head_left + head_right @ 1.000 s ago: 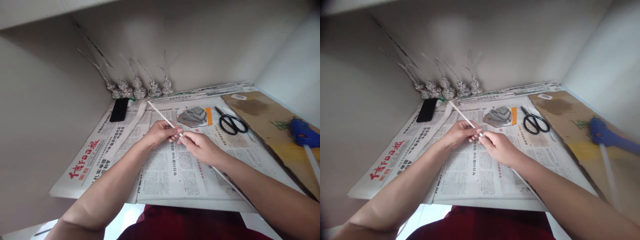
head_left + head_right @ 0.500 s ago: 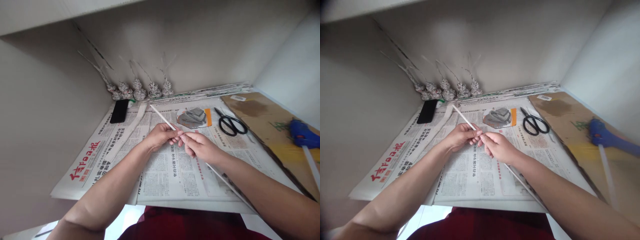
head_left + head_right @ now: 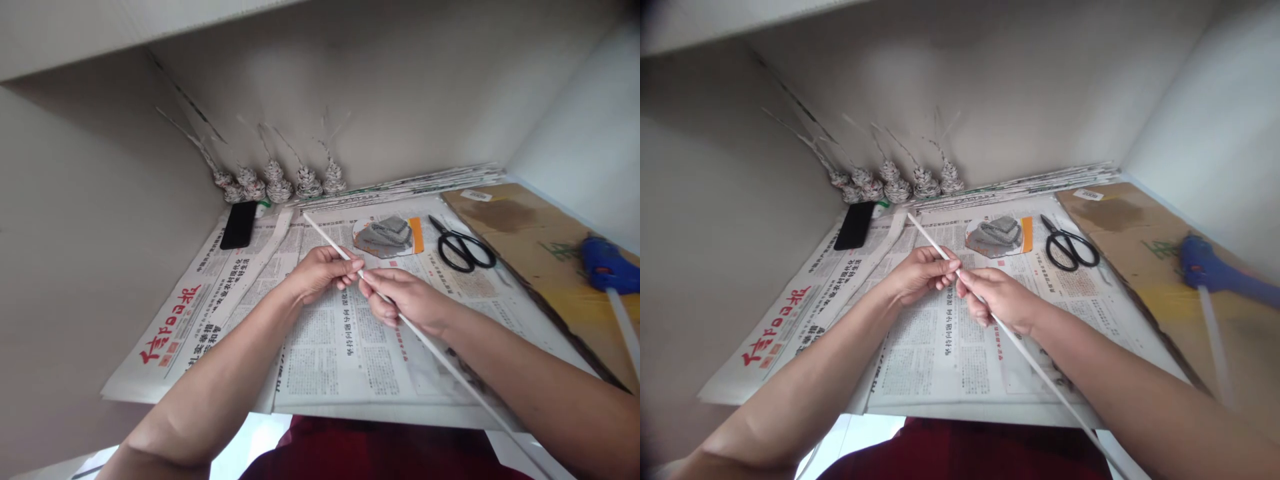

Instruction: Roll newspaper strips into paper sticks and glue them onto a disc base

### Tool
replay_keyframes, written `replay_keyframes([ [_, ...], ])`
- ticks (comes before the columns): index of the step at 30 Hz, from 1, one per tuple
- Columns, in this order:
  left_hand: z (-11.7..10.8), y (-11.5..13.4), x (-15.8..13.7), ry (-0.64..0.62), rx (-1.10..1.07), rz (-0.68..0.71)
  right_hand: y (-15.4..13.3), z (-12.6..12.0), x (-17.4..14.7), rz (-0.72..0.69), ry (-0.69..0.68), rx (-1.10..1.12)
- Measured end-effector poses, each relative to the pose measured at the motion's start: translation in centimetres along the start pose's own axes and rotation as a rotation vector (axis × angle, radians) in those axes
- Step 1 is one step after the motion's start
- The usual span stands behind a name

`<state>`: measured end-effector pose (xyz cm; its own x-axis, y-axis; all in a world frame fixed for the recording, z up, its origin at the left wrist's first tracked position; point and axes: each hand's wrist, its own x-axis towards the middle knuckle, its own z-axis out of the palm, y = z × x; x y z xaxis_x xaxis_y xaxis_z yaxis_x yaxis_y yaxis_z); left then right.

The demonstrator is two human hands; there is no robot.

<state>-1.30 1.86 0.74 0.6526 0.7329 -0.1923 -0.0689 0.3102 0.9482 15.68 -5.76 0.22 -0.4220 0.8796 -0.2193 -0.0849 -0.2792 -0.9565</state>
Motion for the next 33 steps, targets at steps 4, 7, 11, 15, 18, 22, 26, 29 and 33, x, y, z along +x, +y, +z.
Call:
replay_keyframes([
  [4,-0.1,0.0,0.0,-0.008,-0.015,0.002,0.1,-0.1,0.0,0.015,-0.086,0.092],
  [7,-0.1,-0.2,0.1,-0.029,0.066,0.034,0.6,-0.1,0.2,-0.095,0.156,-0.259],
  [11,-0.1,-0.2,0.1,0.016,0.054,0.027,0.7,-0.1,0.2,-0.131,0.284,-0.386],
  [15,-0.2,0.2,-0.1,-0.004,-0.057,0.003,0.2,-0.3,0.1,0.085,-0.091,0.135],
  [18,-0.2,0.1,-0.1,-0.025,-0.061,0.000,0.2,-0.2,0.1,0.090,-0.143,0.210],
  [22,-0.2,-0.3,0.1,-0.015,0.040,0.031,0.5,0.3,0.2,-0.099,0.198,-0.276],
  [26,-0.2,-0.3,0.0,-0.019,0.061,0.020,0.3,0.2,0.0,-0.117,0.171,-0.312],
  [29,-0.3,0.0,-0.2,-0.038,0.002,0.010,-0.2,-0.1,-0.2,0.013,-0.113,0.096],
  [33,-0.3,0.0,-0.1,-0.057,-0.048,0.054,-0.1,-0.1,-0.1,0.036,-0.142,0.175],
])
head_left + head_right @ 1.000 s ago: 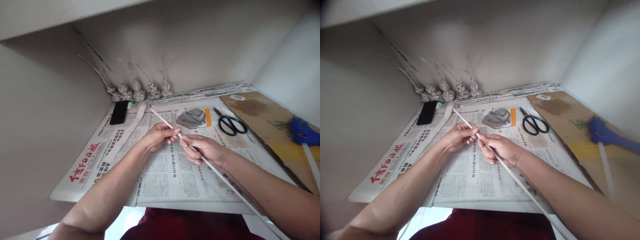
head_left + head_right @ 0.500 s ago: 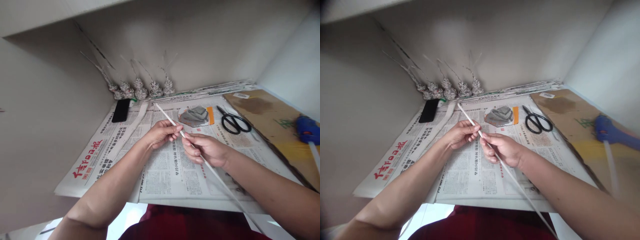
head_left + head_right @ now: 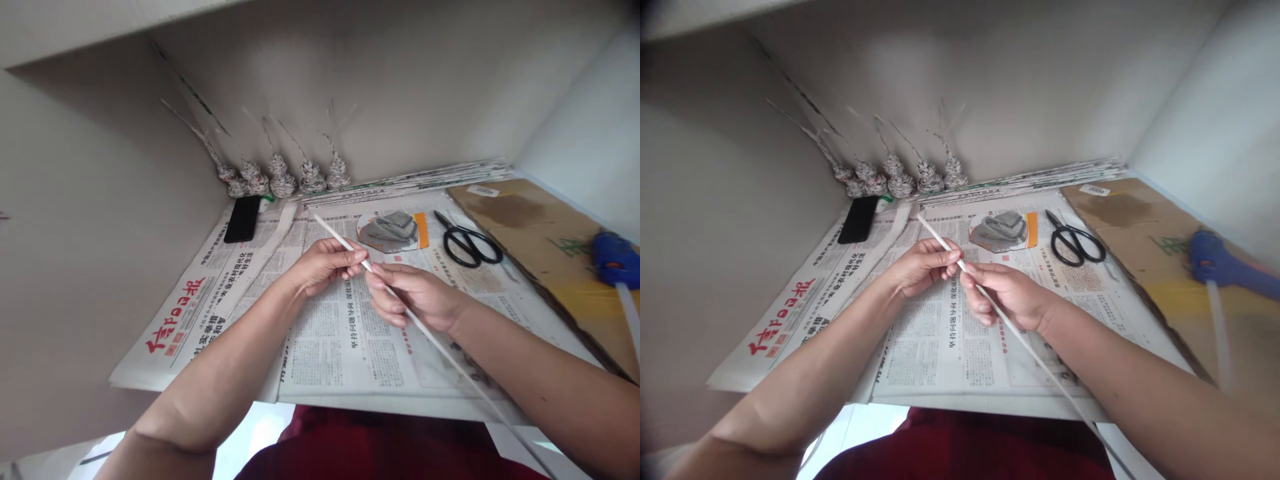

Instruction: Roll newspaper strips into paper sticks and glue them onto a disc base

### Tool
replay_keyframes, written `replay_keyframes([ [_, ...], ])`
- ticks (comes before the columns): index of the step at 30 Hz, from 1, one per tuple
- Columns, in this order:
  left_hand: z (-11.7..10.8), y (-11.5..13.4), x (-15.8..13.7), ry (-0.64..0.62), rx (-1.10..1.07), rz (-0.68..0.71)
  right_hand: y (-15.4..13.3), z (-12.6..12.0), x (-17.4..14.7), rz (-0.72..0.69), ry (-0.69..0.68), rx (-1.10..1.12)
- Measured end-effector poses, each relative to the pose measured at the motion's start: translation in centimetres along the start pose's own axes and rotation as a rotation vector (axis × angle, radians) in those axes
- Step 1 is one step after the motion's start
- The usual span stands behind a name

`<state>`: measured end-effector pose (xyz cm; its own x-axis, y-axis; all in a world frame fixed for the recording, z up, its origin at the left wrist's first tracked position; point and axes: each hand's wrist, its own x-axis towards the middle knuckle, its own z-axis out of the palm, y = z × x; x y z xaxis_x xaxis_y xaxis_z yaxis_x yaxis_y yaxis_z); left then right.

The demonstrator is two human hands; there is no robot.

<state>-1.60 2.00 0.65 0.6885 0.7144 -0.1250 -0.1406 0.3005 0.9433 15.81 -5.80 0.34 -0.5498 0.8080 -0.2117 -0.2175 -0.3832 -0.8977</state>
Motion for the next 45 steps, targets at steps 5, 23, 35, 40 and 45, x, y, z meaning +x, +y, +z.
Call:
replay_keyframes([
  [5,0.2,-0.6,0.2,-0.048,0.105,0.095,0.9,0.3,0.5,-0.137,0.365,-0.466],
  [23,0.4,0.1,0.0,0.043,0.029,0.001,0.5,0.1,0.3,-0.028,0.130,-0.075],
  [35,0.4,-0.2,0.1,0.013,0.077,0.011,0.6,0.5,0.3,-0.200,0.390,-0.497],
  [40,0.3,0.2,-0.1,0.001,-0.037,-0.020,-0.1,0.4,-0.1,0.012,-0.031,0.083],
  [45,0.2,0.0,0.1,0.027,0.035,0.012,0.2,0.3,0.1,-0.053,0.131,-0.075],
])
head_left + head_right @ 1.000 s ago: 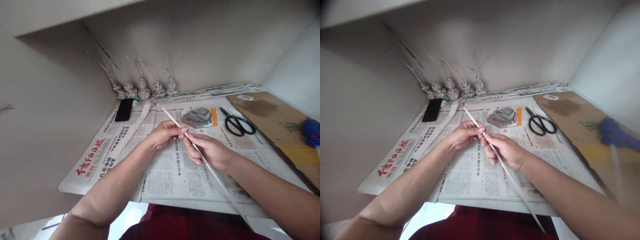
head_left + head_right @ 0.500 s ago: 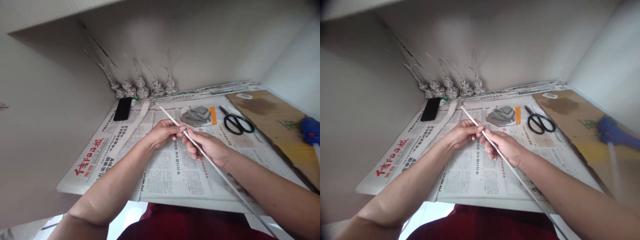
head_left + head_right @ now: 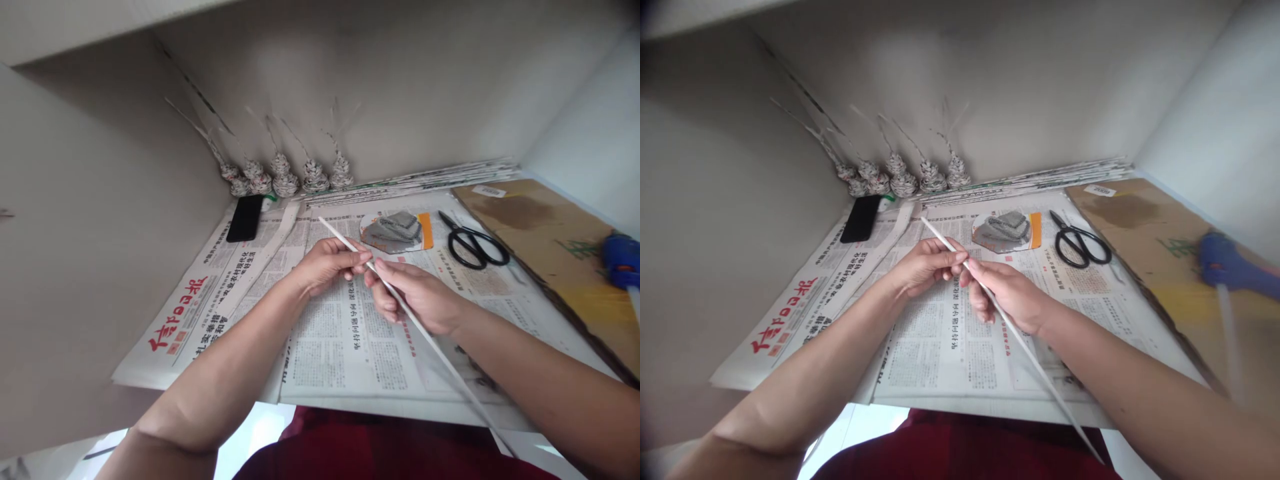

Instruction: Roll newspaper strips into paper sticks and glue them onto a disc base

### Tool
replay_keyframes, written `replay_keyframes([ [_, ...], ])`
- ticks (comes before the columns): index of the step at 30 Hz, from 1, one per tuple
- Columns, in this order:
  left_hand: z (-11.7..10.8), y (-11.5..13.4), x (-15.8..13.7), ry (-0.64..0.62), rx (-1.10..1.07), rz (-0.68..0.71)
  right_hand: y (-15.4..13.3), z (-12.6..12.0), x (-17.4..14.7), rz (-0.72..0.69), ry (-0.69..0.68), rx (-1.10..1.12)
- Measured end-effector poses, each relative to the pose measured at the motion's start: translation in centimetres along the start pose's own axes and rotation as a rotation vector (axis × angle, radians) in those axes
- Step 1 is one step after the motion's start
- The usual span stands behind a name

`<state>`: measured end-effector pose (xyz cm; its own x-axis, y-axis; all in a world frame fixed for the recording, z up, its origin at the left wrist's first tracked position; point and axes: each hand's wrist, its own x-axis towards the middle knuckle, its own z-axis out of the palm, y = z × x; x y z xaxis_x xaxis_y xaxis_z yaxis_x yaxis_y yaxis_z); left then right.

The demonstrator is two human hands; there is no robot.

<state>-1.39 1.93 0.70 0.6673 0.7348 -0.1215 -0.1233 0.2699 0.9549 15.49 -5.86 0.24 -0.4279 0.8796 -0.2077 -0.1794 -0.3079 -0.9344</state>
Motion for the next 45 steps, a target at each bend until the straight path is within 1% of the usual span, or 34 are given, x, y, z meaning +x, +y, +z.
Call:
replay_keyframes([
  [2,0.03,-0.08,0.07,0.026,0.043,0.011,0.20,-0.08,0.09,-0.061,0.136,-0.188],
  [3,0.05,-0.07,0.07,0.033,0.045,0.009,0.22,-0.12,0.10,-0.068,0.149,-0.206],
  [4,0.07,-0.01,0.05,0.035,0.032,0.005,0.17,-0.16,0.09,-0.056,0.116,-0.160],
  [7,0.08,0.27,-0.07,0.018,-0.056,-0.010,-0.18,-0.21,-0.03,0.034,-0.113,0.137],
  [8,0.06,0.34,-0.09,0.011,-0.078,-0.013,-0.27,-0.22,-0.07,0.051,-0.168,0.192],
  [9,0.05,0.38,-0.09,0.009,-0.087,-0.014,-0.31,-0.22,-0.09,0.049,-0.180,0.191],
  [10,0.05,0.39,-0.08,0.012,-0.080,-0.015,-0.29,-0.25,-0.08,0.029,-0.144,0.131],
  [14,0.15,0.24,0.02,0.062,0.026,0.009,0.06,-0.36,0.03,-0.105,0.179,-0.346],
  [15,0.20,0.22,0.01,0.069,0.037,0.010,0.11,-0.35,0.05,-0.110,0.211,-0.389],
  [16,0.23,0.23,-0.01,0.070,0.033,0.007,0.12,-0.30,0.04,-0.096,0.199,-0.359],
  [17,0.24,0.25,-0.05,0.065,0.016,0.000,0.08,-0.23,0.02,-0.068,0.145,-0.266],
  [20,0.15,0.34,-0.12,0.034,-0.064,-0.016,-0.16,0.00,-0.07,0.038,-0.119,0.125],
  [21,0.10,0.35,-0.12,0.025,-0.083,-0.018,-0.20,0.04,-0.07,0.055,-0.171,0.199],
  [22,0.06,0.33,-0.11,0.016,-0.089,-0.019,-0.21,0.05,-0.05,0.057,-0.179,0.216],
  [23,0.02,0.28,-0.09,0.010,-0.079,-0.019,-0.17,0.04,-0.02,0.043,-0.140,0.182],
  [25,0.01,0.18,-0.08,-0.001,-0.028,-0.008,-0.02,-0.07,0.09,-0.011,0.004,0.045],
  [26,0.03,0.15,-0.08,-0.003,-0.003,-0.004,0.04,-0.13,0.14,-0.033,0.053,-0.004],
  [27,0.06,0.14,-0.10,-0.003,0.011,-0.003,0.08,-0.19,0.17,-0.041,0.061,-0.007],
  [28,0.09,0.15,-0.13,0.000,0.007,-0.002,0.08,-0.23,0.17,-0.031,0.025,0.038],
  [31,0.12,0.30,-0.20,0.003,-0.076,0.001,-0.08,-0.21,0.07,0.057,-0.199,0.263],
  [32,0.12,0.34,-0.20,0.000,-0.099,0.004,-0.13,-0.14,0.03,0.071,-0.230,0.286],
  [33,0.12,0.35,-0.19,-0.003,-0.105,0.004,-0.15,-0.06,-0.01,0.066,-0.215,0.258],
  [34,0.13,0.34,-0.18,-0.002,-0.092,0.001,-0.14,0.04,-0.03,0.042,-0.162,0.179],
  [37,0.21,0.20,-0.12,0.026,-0.001,-0.001,0.01,0.30,-0.01,-0.066,0.103,-0.189],
  [38,0.24,0.16,-0.11,0.038,0.017,0.000,0.04,0.35,-0.01,-0.091,0.168,-0.275],
  [39,0.26,0.13,-0.11,0.046,0.019,-0.001,0.04,0.38,-0.02,-0.096,0.196,-0.300],
  [40,0.27,0.13,-0.12,0.049,0.007,-0.004,-0.01,0.38,-0.04,-0.082,0.182,-0.258],
  [41,0.27,0.14,-0.14,0.043,-0.014,-0.009,-0.09,0.36,-0.09,-0.053,0.127,-0.162],
  [43,0.21,0.21,-0.18,0.018,-0.059,-0.016,-0.29,0.26,-0.19,0.030,-0.060,0.074],
  [44,0.18,0.24,-0.19,0.005,-0.072,-0.017,-0.36,0.19,-0.23,0.061,-0.140,0.158],
  [45,0.15,0.27,-0.19,-0.005,-0.076,-0.017,-0.38,0.11,-0.24,0.076,-0.183,0.195],
])
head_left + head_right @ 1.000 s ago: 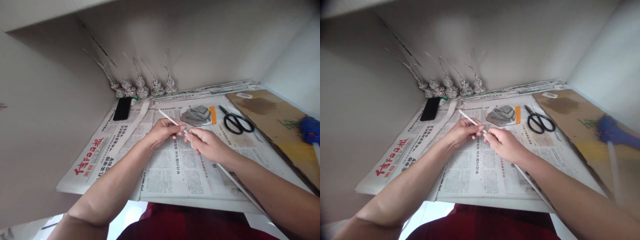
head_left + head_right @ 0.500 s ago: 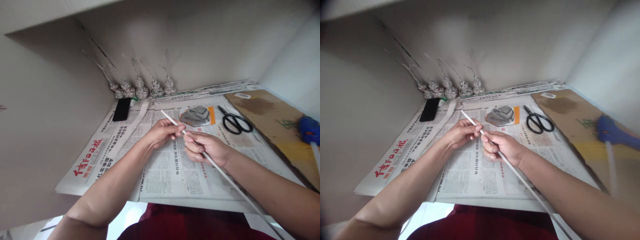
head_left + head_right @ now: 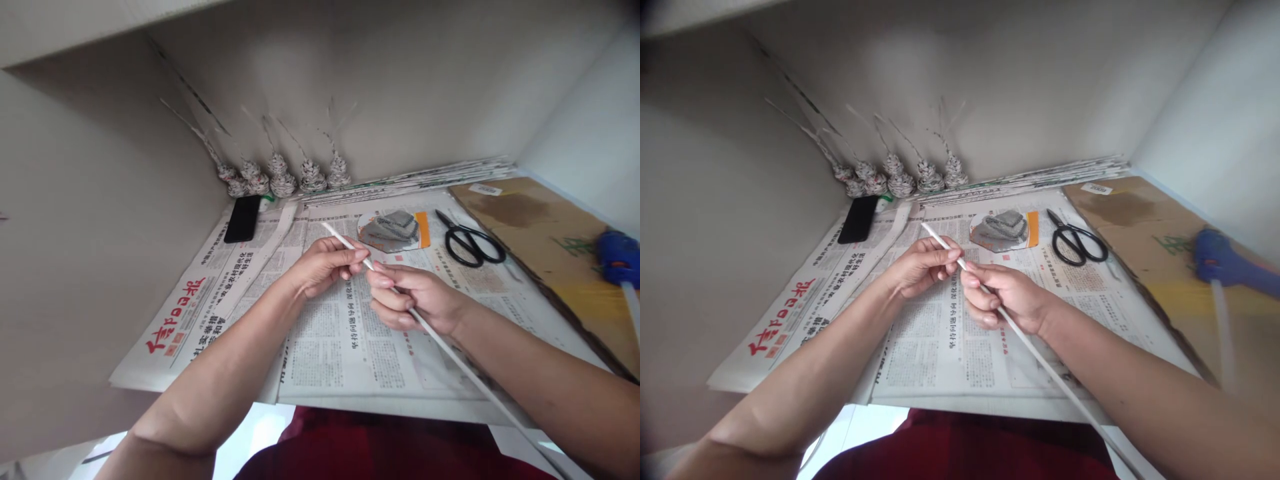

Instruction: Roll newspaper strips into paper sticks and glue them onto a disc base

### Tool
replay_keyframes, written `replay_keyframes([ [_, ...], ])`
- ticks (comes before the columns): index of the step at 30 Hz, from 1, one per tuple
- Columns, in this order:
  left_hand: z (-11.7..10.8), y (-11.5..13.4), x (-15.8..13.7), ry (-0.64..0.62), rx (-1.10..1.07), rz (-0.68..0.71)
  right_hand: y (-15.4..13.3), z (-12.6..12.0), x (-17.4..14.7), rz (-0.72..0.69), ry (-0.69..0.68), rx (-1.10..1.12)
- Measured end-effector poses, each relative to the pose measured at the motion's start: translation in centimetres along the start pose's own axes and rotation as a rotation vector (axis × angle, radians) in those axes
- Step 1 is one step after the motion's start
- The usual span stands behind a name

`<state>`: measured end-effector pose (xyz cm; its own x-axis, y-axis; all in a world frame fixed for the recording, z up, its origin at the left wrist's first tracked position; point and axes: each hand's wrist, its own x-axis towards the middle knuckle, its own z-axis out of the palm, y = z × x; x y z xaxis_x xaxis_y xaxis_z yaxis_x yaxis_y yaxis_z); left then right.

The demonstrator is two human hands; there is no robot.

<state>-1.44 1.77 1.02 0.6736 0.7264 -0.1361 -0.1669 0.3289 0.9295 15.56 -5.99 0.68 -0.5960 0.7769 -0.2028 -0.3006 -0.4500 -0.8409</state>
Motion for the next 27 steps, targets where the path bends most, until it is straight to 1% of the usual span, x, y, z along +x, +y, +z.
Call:
replay_keyframes([
  [1,-0.01,0.01,0.01,-0.003,0.008,-0.002,0.02,-0.09,0.01,-0.006,0.011,-0.019],
  [2,-0.01,0.01,0.02,0.004,0.026,-0.003,0.09,-0.18,0.05,-0.031,0.068,-0.085],
  [5,0.10,0.01,0.03,0.045,0.088,-0.002,0.34,-0.44,0.24,-0.144,0.315,-0.332],
  [6,0.15,0.03,0.01,0.048,0.093,-0.001,0.36,-0.48,0.28,-0.158,0.339,-0.340],
  [7,0.18,0.06,-0.03,0.042,0.086,0.004,0.33,-0.47,0.28,-0.147,0.312,-0.288],
  [10,0.17,0.17,-0.13,-0.001,0.030,0.034,0.07,-0.29,0.19,-0.030,0.079,0.006],
  [11,0.14,0.18,-0.14,-0.007,0.020,0.040,0.01,-0.22,0.17,0.001,0.028,0.056],
  [12,0.12,0.17,-0.13,-0.004,0.022,0.039,0.00,-0.16,0.17,0.012,0.023,0.057],
  [13,0.10,0.15,-0.10,0.004,0.035,0.032,0.04,-0.13,0.19,0.004,0.057,0.012],
  [16,0.15,0.07,0.01,0.050,0.089,0.018,0.33,-0.12,0.31,-0.086,0.246,-0.241],
  [17,0.18,0.05,0.02,0.059,0.096,0.016,0.40,-0.12,0.33,-0.113,0.287,-0.297],
  [18,0.21,0.05,0.02,0.062,0.091,0.014,0.42,-0.11,0.32,-0.124,0.293,-0.306],
  [19,0.22,0.07,-0.01,0.058,0.076,0.010,0.38,-0.09,0.28,-0.115,0.262,-0.264],
  [22,0.14,0.16,-0.12,0.015,0.016,-0.002,0.08,0.01,0.08,-0.021,0.039,0.000],
  [23,0.09,0.17,-0.14,0.000,0.004,-0.005,0.00,0.02,0.03,0.001,-0.022,0.053],
  [24,0.05,0.17,-0.14,-0.012,0.002,-0.007,-0.03,0.01,0.00,0.009,-0.043,0.062],
  [25,0.02,0.15,-0.12,-0.018,0.009,-0.008,-0.01,-0.04,0.02,-0.003,-0.018,0.024],
  [27,0.02,0.06,-0.04,-0.007,0.051,-0.001,0.17,-0.20,0.14,-0.074,0.131,-0.158],
])
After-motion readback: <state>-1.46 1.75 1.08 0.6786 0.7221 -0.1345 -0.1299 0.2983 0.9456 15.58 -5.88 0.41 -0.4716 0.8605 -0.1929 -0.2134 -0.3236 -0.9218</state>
